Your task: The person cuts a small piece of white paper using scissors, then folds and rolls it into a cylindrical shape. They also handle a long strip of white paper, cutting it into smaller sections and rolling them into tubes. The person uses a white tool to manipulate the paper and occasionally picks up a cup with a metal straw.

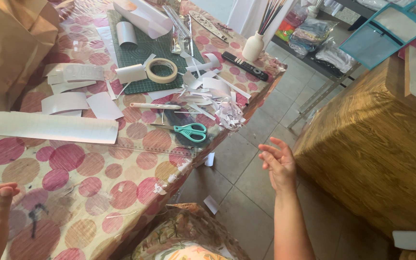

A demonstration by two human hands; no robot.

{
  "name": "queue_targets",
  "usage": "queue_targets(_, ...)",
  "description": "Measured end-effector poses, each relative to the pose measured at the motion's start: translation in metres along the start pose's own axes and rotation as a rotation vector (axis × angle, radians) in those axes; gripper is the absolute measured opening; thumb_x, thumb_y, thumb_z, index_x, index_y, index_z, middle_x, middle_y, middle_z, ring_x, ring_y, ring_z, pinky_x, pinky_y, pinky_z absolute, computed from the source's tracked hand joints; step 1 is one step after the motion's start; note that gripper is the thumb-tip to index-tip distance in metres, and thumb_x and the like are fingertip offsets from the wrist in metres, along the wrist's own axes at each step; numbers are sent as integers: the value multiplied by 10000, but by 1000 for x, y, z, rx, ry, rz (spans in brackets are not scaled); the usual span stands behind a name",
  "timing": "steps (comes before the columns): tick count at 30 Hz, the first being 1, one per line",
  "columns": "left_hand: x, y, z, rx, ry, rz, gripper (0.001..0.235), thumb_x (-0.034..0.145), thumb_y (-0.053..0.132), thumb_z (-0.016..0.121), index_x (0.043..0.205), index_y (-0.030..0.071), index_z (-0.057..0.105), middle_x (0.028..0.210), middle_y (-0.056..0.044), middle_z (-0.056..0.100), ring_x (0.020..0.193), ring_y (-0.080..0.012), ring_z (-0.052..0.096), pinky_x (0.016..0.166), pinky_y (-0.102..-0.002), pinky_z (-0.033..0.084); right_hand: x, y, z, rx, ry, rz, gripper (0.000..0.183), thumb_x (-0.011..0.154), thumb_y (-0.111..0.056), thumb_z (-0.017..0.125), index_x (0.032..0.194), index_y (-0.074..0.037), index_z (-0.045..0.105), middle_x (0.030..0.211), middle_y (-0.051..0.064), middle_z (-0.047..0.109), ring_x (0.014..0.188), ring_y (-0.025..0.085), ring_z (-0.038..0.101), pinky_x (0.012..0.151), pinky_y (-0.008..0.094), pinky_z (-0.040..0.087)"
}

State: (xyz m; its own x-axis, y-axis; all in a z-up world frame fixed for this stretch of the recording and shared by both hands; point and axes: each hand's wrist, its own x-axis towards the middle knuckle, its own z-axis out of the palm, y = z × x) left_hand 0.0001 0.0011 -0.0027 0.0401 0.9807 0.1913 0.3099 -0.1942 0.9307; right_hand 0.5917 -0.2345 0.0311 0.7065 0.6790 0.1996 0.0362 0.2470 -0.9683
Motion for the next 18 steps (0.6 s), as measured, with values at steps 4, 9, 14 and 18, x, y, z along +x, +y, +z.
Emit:
queue_targets(4,0,4,-1,14,-15,0,318,1243,342,537,1313,45,627,1172,-151,665,488,-73,277,407,-251,192,-1,-1,3,25,-65,-50,507,901,64,645,1371,-96,541,1370,227,640,1142,278,683,1043,407,573)
queue_targets(9,-1,5,1,-4,-5,-5,296,1247,331,543,1301,51,621,1164,-136,658,491,-60,261,408,-241,179,-1,-6,11,-36,26,-4,713,777,77,761,1403,-152,510,1322,249,653,855,212,726,922,318,598)
queue_targets(14,0,2,1,33,10,-8,294,1259,348,548,1312,74,640,1174,-134,672,540,-71,302,472,-251,207,-4,-15,18,-81,77,60,606,984,-270,594,1545,-158,395,1251,245,695,705,165,695,818,273,564)
queue_targets(18,0,-13,1,47,21,40,298,1281,339,568,1328,58,655,1177,-140,681,879,-145,568,678,-257,312,-7,-18,21,-102,66,73,578,1007,-239,554,1556,-174,383,1241,248,695,724,185,698,844,299,568)
